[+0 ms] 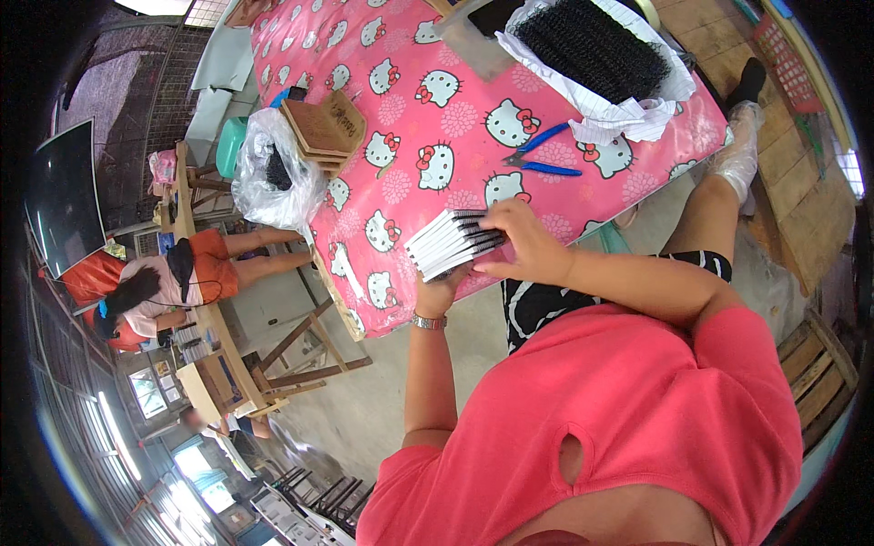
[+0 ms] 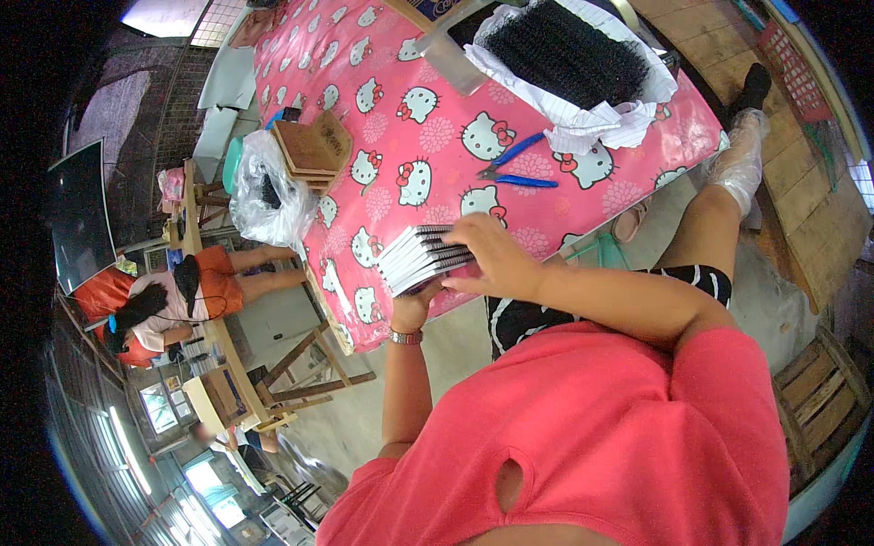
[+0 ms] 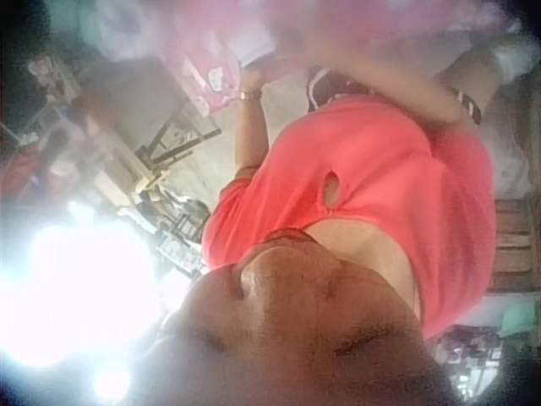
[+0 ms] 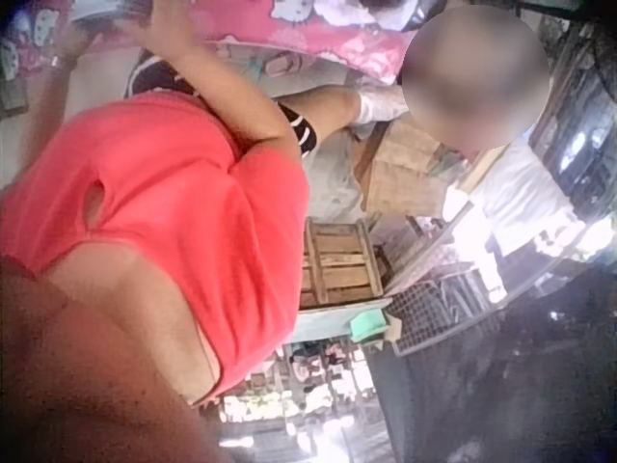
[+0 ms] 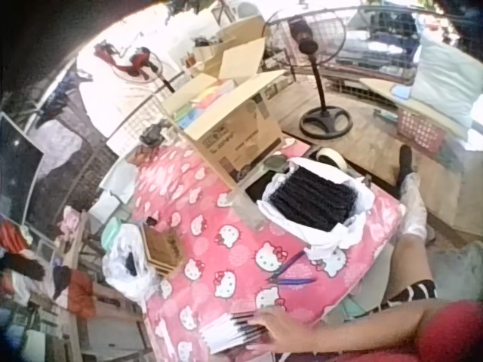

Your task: The person picks up a stack of small pink and white notebooks, aligns them by tapping them on the table, and places them into a cardboard box. Then they take one notebook and use blue-handled shears to trim or cut a thin white plastic spiral spine before returning it to the box.

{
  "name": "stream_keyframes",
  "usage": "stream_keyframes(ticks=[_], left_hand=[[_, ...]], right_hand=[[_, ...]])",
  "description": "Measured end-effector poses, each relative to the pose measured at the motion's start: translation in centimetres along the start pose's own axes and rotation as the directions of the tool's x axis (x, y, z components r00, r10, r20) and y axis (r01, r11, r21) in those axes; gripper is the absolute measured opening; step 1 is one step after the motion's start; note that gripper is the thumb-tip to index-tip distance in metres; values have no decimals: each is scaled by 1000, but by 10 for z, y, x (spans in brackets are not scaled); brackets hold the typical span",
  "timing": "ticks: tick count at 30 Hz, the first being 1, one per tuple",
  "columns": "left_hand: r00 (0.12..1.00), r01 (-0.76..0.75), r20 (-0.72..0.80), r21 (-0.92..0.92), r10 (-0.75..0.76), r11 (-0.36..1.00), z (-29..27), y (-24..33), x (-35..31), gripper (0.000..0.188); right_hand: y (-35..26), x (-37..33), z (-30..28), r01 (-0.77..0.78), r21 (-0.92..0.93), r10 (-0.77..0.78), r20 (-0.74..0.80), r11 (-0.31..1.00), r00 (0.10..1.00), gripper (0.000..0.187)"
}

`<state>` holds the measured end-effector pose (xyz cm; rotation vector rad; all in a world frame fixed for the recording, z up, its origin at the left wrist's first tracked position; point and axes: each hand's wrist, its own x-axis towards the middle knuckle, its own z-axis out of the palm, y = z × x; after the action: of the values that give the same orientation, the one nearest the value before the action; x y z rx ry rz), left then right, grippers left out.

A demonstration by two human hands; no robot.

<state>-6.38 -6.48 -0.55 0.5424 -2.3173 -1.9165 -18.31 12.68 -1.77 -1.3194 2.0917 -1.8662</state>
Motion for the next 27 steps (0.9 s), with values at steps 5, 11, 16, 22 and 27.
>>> stream_keyframes(ticks=[5,11,16,22,27], left_hand=[[1000,29,4,71,-29,997,1,-1,-2,30],[997,67,-27,-136,-71,989,8,16,-3,56],[952,281,50,-541,-303,793,6,14,-1,55],[863,471,86,-492,-497,732,1,12,9,37],[861,421,-42,-502,-508,756,2,2,7,27]], right_hand=[[-17,-13,1,-44,16,44,-34,999,998,44],[-30,16,-2,-150,3,149,27,989,988,30],[-35,83,-22,-481,-95,487,280,872,827,32],[-13,122,-39,-718,-153,670,526,679,523,52],[-88,142,-43,343,-511,271,788,788,552,30]])
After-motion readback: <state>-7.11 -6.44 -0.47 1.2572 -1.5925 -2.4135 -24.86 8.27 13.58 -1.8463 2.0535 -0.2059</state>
